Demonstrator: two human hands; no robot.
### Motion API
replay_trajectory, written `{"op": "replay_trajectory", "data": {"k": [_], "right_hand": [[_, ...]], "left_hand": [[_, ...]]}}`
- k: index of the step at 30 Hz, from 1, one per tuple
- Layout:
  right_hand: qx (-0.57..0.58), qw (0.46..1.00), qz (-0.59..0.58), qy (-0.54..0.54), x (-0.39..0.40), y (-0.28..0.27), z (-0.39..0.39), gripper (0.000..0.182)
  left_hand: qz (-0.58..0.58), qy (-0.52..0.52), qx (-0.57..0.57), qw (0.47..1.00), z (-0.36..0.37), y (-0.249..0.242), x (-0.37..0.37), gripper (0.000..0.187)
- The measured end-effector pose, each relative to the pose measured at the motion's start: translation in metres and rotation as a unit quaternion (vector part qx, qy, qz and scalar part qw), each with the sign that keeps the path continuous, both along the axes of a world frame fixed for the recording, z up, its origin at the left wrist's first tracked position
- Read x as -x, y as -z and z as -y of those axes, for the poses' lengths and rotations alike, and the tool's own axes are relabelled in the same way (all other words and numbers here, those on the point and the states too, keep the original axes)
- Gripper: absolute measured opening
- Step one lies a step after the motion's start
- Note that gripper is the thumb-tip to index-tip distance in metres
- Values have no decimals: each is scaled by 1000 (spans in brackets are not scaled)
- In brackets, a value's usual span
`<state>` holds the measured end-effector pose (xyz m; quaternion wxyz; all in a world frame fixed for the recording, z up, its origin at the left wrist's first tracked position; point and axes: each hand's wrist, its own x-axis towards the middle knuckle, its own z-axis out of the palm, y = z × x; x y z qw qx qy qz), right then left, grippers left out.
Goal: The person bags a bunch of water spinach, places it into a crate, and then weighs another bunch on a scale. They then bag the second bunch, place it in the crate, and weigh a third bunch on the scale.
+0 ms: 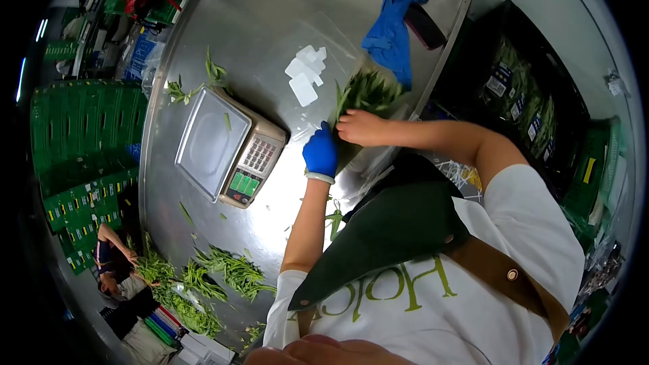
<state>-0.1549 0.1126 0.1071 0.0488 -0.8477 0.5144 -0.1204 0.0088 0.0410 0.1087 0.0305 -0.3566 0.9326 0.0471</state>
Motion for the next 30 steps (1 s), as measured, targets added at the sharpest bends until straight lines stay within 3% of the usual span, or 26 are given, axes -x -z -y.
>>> {"op": "replay_trajectory", "data": {"k": [1,2,5,6,7,9,10,13,14,17,20,21,23,25,26,28,30], "right_hand": [[-21,1000,15,14,-2,3,-6,8],[-12,999,32,34,-2,6,-11,9],[-7,998,44,51,-3,5,-23,11],[-3,998,38,46,-2,2,-22,12],[20,1000,17,9,-3,-6,-22,14],[66,996,-21,-63,-7,-25,-25,17],[85,990,-6,-110,-11,-36,-24,36],[46,990,-125,-43,-14,-44,-2,63],[-48,979,-190,-49,-7,-31,11,89],[-264,946,-166,-88,-4,-15,57,96],[-271,950,-151,-40,9,-34,82,86],[-261,954,-145,23,18,-60,84,80],[-221,961,-108,129,42,-110,82,78],[-192,958,-39,210,71,-139,67,81],[-192,950,-1,246,84,-152,55,81],[-290,909,107,278,100,-186,23,82],[-439,811,266,281,111,-199,-16,83]], "left_hand": [[2,-2,1,1000,-4,-6,-2,32],[53,-22,-89,994,-7,-13,-4,51],[-116,-13,-54,992,-27,-27,-20,85],[-42,-41,-141,988,-36,-21,-21,109],[18,-46,-137,989,-44,-15,-19,106],[-13,-37,-78,996,-51,19,-25,96],[-31,-25,-58,998,-55,28,-27,91],[-68,-4,-31,997,-66,38,-32,81],[-72,-6,-38,997,-66,38,-32,79],[-160,-17,-14,987,-54,17,-30,66],[-281,39,104,953,-51,10,-50,51],[-295,57,52,952,-53,16,-59,37],[-214,88,-203,951,-49,37,-72,33],[-292,150,-276,904,-49,74,-78,22],[-272,153,-277,909,-46,93,-80,17],[-300,116,-297,899,-38,104,-71,12],[-364,-2,-369,855,-32,90,-51,11]]}}
